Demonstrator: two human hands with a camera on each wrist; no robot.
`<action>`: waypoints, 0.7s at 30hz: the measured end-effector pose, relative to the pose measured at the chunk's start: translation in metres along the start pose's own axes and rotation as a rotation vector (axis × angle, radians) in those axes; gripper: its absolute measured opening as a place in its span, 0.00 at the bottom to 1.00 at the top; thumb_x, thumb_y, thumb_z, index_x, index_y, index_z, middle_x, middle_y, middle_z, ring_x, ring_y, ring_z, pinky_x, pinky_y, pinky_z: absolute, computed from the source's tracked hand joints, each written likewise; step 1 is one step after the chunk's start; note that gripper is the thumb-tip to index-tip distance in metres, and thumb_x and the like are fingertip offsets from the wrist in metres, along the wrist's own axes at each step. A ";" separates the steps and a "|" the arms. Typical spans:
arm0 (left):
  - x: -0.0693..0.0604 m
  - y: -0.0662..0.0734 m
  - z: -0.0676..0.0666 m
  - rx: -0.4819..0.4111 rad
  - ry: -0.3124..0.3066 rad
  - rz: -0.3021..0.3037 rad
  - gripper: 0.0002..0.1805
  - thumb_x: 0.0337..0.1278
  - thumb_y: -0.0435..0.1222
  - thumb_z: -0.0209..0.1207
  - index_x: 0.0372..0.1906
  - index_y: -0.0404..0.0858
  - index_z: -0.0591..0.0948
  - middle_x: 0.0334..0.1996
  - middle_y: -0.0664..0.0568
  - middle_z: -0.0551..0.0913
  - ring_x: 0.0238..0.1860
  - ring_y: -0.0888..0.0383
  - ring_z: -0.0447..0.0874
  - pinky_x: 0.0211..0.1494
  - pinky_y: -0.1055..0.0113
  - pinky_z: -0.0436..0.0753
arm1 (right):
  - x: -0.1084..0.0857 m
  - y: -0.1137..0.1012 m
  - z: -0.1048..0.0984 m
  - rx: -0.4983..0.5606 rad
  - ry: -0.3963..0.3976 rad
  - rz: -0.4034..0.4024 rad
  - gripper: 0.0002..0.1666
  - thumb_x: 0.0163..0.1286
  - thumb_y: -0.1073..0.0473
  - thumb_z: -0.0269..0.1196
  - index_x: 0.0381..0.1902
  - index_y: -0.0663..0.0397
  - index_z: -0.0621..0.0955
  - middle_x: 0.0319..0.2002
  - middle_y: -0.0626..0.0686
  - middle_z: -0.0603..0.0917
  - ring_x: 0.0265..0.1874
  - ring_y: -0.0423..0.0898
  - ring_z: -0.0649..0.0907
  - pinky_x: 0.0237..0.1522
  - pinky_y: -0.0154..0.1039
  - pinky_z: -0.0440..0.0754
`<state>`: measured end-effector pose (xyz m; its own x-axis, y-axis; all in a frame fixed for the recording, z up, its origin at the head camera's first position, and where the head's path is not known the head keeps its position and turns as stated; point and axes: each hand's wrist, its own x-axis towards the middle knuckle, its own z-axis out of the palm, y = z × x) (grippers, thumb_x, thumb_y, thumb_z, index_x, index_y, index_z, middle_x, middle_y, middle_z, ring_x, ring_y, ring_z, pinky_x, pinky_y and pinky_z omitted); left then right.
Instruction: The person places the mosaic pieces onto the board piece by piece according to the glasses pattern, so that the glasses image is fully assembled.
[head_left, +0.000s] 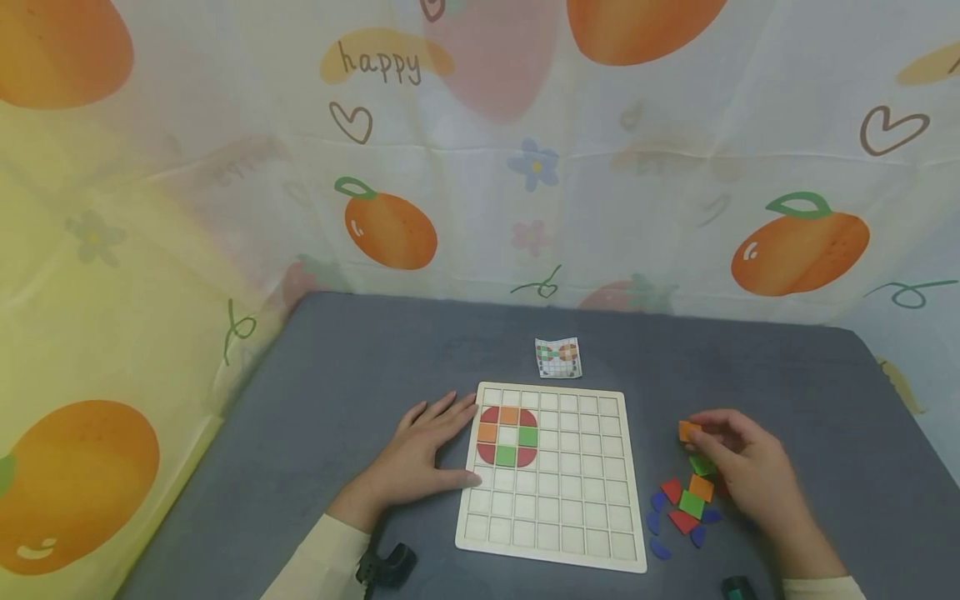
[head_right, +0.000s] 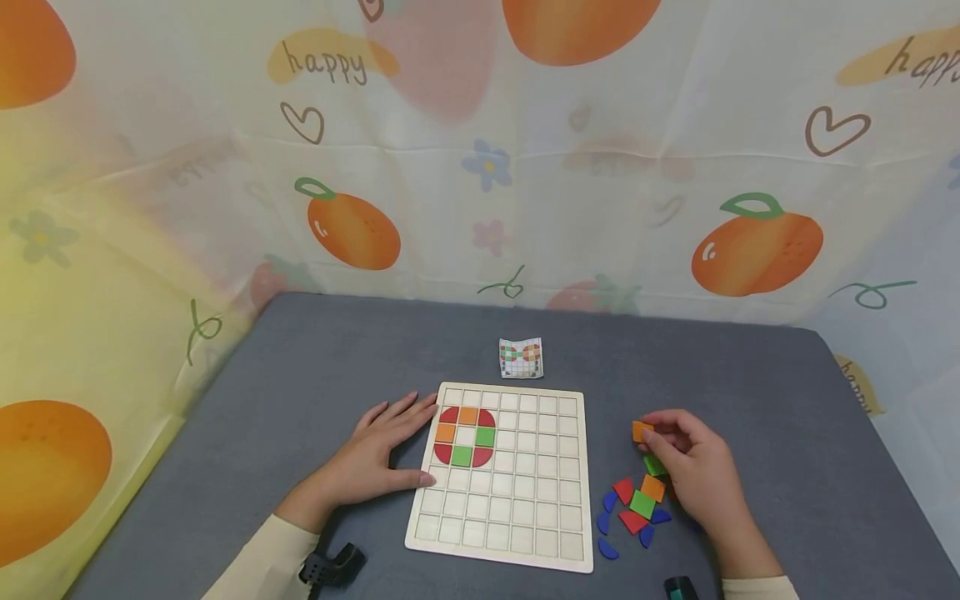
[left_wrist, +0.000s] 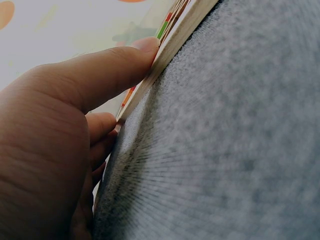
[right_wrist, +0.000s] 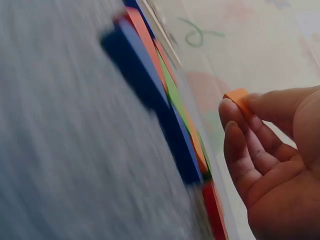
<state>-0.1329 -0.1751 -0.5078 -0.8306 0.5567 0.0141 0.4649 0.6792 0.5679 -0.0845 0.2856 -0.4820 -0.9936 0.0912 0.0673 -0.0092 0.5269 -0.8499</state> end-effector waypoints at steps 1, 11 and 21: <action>0.000 0.000 0.000 0.001 0.000 0.001 0.57 0.61 0.64 0.72 0.88 0.46 0.62 0.87 0.62 0.56 0.87 0.53 0.44 0.82 0.37 0.41 | 0.000 -0.003 0.003 0.012 -0.015 -0.002 0.13 0.81 0.61 0.69 0.56 0.63 0.86 0.42 0.55 0.91 0.37 0.39 0.90 0.37 0.31 0.84; -0.001 0.002 -0.002 -0.008 0.014 0.013 0.56 0.62 0.64 0.72 0.87 0.44 0.64 0.86 0.60 0.58 0.87 0.49 0.47 0.81 0.33 0.42 | -0.002 -0.031 0.034 0.001 -0.083 -0.050 0.08 0.78 0.57 0.72 0.50 0.54 0.90 0.40 0.46 0.90 0.37 0.45 0.86 0.40 0.35 0.82; 0.000 -0.001 -0.001 -0.004 0.015 0.017 0.56 0.62 0.64 0.72 0.87 0.45 0.64 0.86 0.61 0.57 0.87 0.50 0.47 0.81 0.33 0.43 | 0.000 -0.046 0.062 0.078 -0.114 -0.081 0.09 0.74 0.59 0.75 0.49 0.54 0.90 0.41 0.46 0.91 0.38 0.44 0.87 0.41 0.36 0.83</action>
<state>-0.1335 -0.1756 -0.5076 -0.8268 0.5614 0.0361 0.4780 0.6673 0.5712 -0.0907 0.2087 -0.4749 -0.9956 -0.0474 0.0813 -0.0940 0.4609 -0.8824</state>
